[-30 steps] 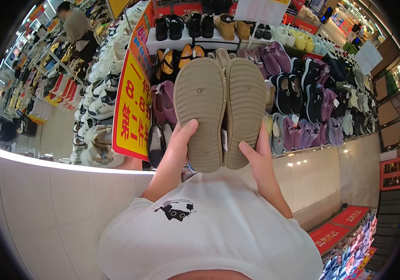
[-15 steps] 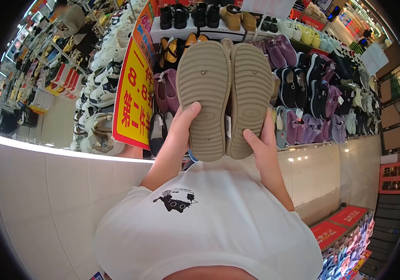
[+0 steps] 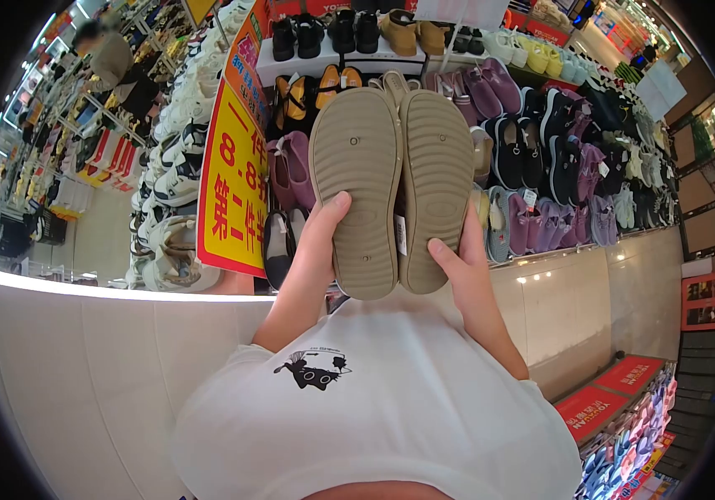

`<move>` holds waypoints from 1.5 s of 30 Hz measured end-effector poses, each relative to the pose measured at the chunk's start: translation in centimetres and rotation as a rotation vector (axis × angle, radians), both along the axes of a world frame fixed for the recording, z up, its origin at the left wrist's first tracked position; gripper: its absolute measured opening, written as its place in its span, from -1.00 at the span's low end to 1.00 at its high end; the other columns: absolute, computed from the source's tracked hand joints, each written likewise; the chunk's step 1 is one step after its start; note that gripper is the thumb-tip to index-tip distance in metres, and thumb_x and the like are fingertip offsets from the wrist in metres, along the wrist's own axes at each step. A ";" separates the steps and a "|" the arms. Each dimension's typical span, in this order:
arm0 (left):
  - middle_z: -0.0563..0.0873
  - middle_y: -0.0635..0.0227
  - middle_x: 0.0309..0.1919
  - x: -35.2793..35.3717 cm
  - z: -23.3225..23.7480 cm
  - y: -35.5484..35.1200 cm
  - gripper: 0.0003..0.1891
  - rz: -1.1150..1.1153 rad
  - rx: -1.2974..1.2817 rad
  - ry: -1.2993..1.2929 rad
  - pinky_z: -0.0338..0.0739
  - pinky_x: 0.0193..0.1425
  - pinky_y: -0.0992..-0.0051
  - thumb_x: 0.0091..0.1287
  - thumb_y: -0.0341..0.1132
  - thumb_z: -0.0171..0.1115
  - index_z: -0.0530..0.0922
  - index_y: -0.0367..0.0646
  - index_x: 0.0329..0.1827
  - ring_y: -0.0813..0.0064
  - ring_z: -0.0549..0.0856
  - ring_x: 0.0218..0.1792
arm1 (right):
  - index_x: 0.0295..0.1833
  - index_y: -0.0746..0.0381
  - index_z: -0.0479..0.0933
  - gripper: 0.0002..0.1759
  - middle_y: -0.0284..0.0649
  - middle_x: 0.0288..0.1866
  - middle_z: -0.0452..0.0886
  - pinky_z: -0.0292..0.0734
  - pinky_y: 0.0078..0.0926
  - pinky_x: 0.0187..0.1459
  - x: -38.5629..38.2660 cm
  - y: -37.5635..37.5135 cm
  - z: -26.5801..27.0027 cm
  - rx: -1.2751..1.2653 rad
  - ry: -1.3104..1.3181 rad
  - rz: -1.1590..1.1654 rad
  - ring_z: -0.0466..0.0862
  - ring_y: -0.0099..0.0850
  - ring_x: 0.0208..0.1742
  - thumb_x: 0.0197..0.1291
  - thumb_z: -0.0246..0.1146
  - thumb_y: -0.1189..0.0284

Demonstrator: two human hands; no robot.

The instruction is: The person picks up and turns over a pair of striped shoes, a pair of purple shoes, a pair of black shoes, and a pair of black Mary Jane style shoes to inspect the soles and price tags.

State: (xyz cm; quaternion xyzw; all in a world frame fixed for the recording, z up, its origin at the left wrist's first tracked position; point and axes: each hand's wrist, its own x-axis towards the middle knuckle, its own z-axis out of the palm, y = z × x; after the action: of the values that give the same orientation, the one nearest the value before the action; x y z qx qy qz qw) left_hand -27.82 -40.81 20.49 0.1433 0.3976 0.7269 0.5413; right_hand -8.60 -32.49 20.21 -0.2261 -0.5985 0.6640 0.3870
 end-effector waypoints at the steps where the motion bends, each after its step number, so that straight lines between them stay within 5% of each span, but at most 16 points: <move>1: 0.56 0.13 0.29 0.0 0.0 0.1 -0.33 0.006 0.003 0.003 0.54 0.29 0.24 0.44 -0.11 0.19 0.24 -0.22 0.52 0.28 0.61 0.24 | 0.62 0.32 -0.05 -0.13 -0.13 0.55 0.22 0.05 -0.35 0.54 0.0 0.1 0.0 0.001 -0.002 0.003 0.21 -0.35 0.56 0.32 0.25 0.47; 7: 0.63 0.09 0.21 0.2 0.4 0.1 -0.39 0.062 -0.044 -0.007 0.55 0.28 0.22 0.40 -0.07 0.20 0.37 -0.27 0.41 0.22 0.66 0.17 | 0.63 0.32 -0.06 -0.13 -0.13 0.55 0.23 0.06 -0.35 0.53 -0.1 -0.2 0.5 -0.003 -0.007 0.014 0.21 -0.35 0.56 0.32 0.24 0.49; 13: 0.58 0.13 0.26 -0.3 -0.9 0.4 -0.38 -0.013 0.009 -0.024 0.56 0.28 0.24 0.45 -0.11 0.16 0.28 -0.23 0.48 0.28 0.62 0.23 | 0.64 0.30 -0.04 -0.11 -0.14 0.57 0.23 0.05 -0.38 0.54 0.1 -0.1 -0.3 -0.014 0.039 0.005 0.22 -0.35 0.57 0.31 0.26 0.49; 45: 0.68 0.16 0.13 2.2 0.5 0.1 -0.46 -0.015 0.000 0.039 0.64 0.15 0.30 0.44 -0.07 0.15 0.44 -0.28 0.33 0.33 0.72 0.08 | 0.64 0.30 -0.04 -0.12 -0.13 0.56 0.25 0.09 -0.38 0.53 1.8 -1.0 -1.2 -0.029 0.020 -0.078 0.25 -0.34 0.56 0.26 0.20 0.55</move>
State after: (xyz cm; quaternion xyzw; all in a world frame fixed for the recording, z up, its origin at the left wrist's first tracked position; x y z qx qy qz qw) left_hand -25.63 -40.69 20.99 0.1605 0.4071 0.7199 0.5388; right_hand -6.80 -33.52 19.01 -0.2485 -0.5757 0.6592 0.4151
